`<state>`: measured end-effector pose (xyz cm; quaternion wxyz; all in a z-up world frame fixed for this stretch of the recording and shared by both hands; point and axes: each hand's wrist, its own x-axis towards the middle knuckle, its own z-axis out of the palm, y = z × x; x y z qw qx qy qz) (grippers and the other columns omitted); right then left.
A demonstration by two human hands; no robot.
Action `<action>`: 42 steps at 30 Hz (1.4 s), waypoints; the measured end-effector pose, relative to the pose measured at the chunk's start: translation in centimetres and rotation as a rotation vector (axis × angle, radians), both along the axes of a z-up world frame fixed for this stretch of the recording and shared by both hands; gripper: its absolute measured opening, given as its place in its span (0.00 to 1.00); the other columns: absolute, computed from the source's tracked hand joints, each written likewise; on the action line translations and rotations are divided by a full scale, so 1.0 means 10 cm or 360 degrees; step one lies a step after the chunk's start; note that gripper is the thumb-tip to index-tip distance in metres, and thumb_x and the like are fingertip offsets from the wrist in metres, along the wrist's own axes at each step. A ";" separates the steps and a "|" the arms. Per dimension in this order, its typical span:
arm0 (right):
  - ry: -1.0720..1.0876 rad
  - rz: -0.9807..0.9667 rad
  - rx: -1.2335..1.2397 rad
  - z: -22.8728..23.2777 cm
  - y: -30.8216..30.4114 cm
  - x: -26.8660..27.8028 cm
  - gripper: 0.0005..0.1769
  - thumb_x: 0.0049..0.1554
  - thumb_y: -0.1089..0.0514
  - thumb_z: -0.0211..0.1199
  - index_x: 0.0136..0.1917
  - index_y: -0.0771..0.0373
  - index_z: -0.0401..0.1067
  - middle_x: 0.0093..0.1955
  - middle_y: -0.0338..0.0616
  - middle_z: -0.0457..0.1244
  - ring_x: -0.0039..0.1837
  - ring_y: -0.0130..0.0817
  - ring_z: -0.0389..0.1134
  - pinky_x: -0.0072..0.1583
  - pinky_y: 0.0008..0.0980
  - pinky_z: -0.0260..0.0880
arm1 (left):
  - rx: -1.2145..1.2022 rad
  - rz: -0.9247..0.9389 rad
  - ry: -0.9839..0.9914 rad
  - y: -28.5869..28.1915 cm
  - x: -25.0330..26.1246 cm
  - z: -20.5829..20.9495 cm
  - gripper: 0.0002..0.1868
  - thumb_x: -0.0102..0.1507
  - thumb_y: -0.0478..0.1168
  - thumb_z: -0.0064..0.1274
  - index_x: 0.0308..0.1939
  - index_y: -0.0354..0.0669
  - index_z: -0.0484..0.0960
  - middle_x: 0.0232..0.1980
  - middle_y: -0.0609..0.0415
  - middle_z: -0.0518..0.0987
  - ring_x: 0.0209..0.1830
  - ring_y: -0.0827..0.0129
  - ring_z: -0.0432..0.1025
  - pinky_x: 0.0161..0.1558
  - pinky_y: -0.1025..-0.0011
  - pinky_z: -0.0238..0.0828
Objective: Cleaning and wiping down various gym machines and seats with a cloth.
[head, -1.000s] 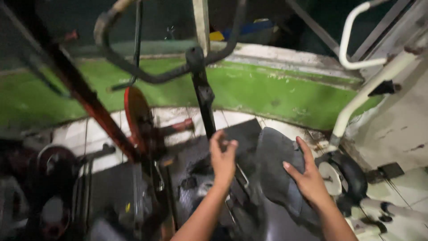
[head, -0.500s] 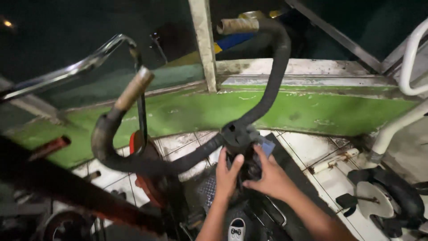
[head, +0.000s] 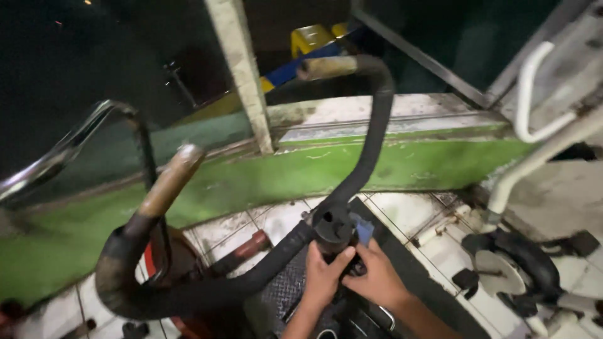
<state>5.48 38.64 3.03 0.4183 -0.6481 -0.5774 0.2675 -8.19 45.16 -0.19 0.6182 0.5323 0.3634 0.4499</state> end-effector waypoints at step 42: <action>0.0328 -0.0728 0.0730 -0.16 -0.50 1.16 0.34 0.56 0.58 0.74 0.75 0.57 0.69 0.68 0.45 0.64 0.66 0.26 0.64 0.65 0.24 0.62 | 0.0759 0.0322 0.0532 0.63 1.21 0.14 0.44 0.68 0.51 0.58 0.76 0.27 0.55 0.76 0.30 0.62 0.76 0.43 0.56 0.74 0.55 0.49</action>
